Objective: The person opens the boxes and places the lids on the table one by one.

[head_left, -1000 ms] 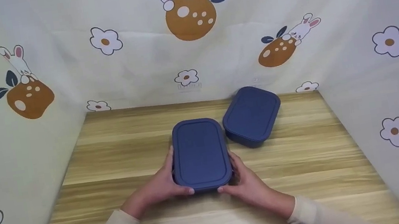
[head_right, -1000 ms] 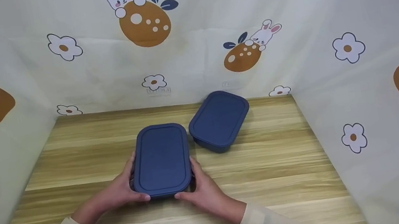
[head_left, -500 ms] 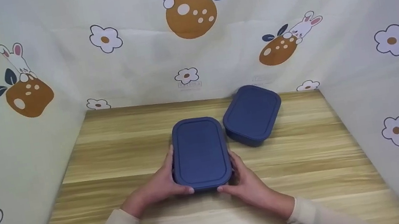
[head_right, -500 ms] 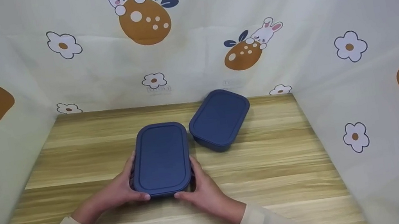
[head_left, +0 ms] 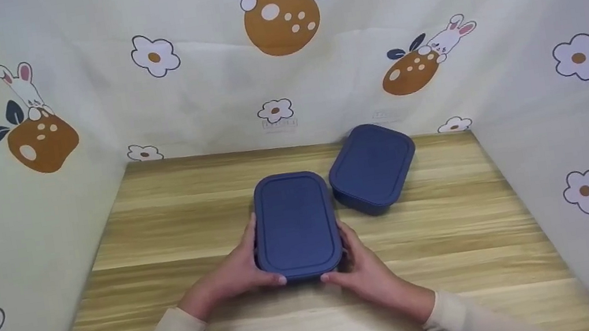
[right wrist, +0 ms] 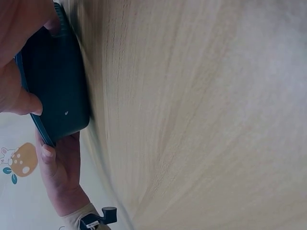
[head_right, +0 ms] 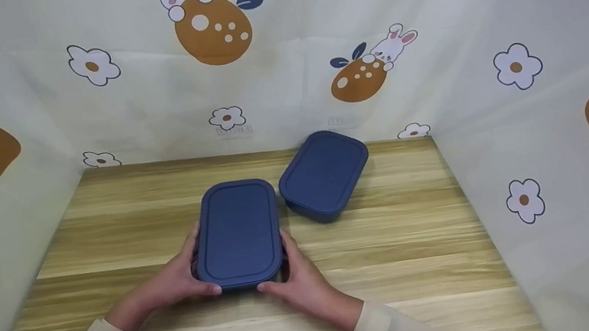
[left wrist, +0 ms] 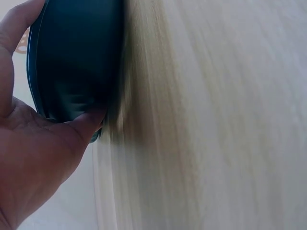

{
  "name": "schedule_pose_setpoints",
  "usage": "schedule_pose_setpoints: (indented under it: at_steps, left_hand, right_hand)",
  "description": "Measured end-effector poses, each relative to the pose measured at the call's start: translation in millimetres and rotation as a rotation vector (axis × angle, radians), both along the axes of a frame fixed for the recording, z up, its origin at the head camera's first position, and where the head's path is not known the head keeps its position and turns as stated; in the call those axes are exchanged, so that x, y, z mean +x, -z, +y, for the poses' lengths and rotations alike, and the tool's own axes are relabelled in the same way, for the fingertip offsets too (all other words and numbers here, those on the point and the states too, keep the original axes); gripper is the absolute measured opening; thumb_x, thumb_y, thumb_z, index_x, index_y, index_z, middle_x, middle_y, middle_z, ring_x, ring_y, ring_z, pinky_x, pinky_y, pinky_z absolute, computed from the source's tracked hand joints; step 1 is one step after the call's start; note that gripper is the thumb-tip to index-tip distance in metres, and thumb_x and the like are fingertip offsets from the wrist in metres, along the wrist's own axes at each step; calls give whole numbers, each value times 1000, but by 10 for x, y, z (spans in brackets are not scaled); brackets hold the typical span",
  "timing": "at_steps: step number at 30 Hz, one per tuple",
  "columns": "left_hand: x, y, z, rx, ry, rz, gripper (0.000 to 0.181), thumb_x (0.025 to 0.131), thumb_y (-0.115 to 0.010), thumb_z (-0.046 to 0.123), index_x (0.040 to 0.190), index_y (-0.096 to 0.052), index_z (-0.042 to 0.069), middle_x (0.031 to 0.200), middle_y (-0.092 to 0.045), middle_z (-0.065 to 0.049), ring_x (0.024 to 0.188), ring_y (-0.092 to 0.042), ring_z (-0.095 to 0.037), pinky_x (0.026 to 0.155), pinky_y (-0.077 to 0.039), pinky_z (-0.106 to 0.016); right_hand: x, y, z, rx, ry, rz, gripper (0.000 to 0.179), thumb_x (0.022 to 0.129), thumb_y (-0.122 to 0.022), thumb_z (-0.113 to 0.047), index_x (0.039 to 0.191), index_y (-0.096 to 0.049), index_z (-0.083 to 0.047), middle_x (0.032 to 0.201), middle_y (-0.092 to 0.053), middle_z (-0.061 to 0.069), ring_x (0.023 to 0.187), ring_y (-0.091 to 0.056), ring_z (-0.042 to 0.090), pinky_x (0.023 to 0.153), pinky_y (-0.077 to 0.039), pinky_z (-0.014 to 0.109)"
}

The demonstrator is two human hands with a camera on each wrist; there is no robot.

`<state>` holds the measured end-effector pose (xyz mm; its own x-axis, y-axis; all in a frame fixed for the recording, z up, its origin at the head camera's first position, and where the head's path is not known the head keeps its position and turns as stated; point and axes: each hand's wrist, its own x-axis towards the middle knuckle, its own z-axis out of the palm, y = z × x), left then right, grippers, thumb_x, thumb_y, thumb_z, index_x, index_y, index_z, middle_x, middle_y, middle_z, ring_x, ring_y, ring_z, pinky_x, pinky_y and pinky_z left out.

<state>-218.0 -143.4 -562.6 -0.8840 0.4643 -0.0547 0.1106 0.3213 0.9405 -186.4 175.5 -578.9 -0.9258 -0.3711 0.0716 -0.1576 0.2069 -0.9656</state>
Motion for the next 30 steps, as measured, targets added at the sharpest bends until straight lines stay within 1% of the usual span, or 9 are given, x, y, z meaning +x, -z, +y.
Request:
schedule_pose_setpoints:
  at_steps: [4,10,12,15,17,18,21,24,30]
  left_hand:
    - [0,-5,-8,1,2,4,160,74,-106,27,175,17,9,183,-2,-24,163,-25,-34,133,-16,-48]
    - [5,-15,-11,-16,-7,-1,160,74,-106,29,175,17,10,183,0,-23,163,-25,-35,133,-17,-49]
    - [8,-18,-8,-13,-2,-3,160,74,-105,28,175,17,11,183,0,-23,163,-25,-35,133,-17,-49]
    - [13,-21,2,-7,8,-3,159,75,-105,29,175,17,13,183,0,-22,164,-23,-35,133,-16,-49]
    - [15,-17,12,-8,12,-3,159,75,-105,30,176,17,13,183,1,-21,164,-21,-35,133,-15,-50]
    - [15,-14,17,-8,14,-3,158,76,-105,31,176,16,12,183,1,-21,165,-21,-35,133,-15,-50]
    - [18,-15,25,-17,9,-10,158,76,-105,32,176,16,11,184,0,-21,165,-21,-35,133,-16,-51]
    - [21,-21,28,-14,10,-16,156,77,-104,30,176,15,11,183,-1,-22,164,-23,-35,133,-17,-51]
    - [33,-31,17,-29,6,-6,156,77,-104,30,176,16,11,184,0,-21,166,-19,-36,133,-15,-51]
  right_hand:
    - [1,-1,2,6,-1,2,115,90,-94,-11,176,-18,-8,172,-43,21,146,-55,37,116,-49,37]
    - [2,4,5,37,11,9,115,89,-94,-14,176,-19,-9,167,-48,21,142,-59,36,113,-50,35]
    - [-5,27,8,53,18,15,119,87,-96,-17,176,-18,-10,167,-48,19,145,-56,33,116,-47,32]
    - [-39,80,19,65,21,16,125,83,-100,-21,176,-16,-11,170,-44,15,153,-47,28,124,-35,27]
    - [-76,124,33,68,22,6,129,80,-102,-21,177,-16,-14,172,-41,12,156,-42,24,126,-28,23]
    - [-96,144,43,57,19,-3,131,79,-103,-20,177,-16,-14,173,-41,11,157,-40,23,127,-26,22]
    - [-155,183,75,25,-1,-16,132,77,-104,-15,177,-18,-15,173,-41,10,156,-42,23,126,-28,22]
    - [-196,186,95,23,-28,-10,134,75,-105,-15,177,-17,-17,175,-40,9,157,-40,23,127,-26,23]
    - [-230,206,87,86,-56,62,138,73,-106,-21,178,-18,-23,176,-39,3,159,-37,21,131,-24,30]
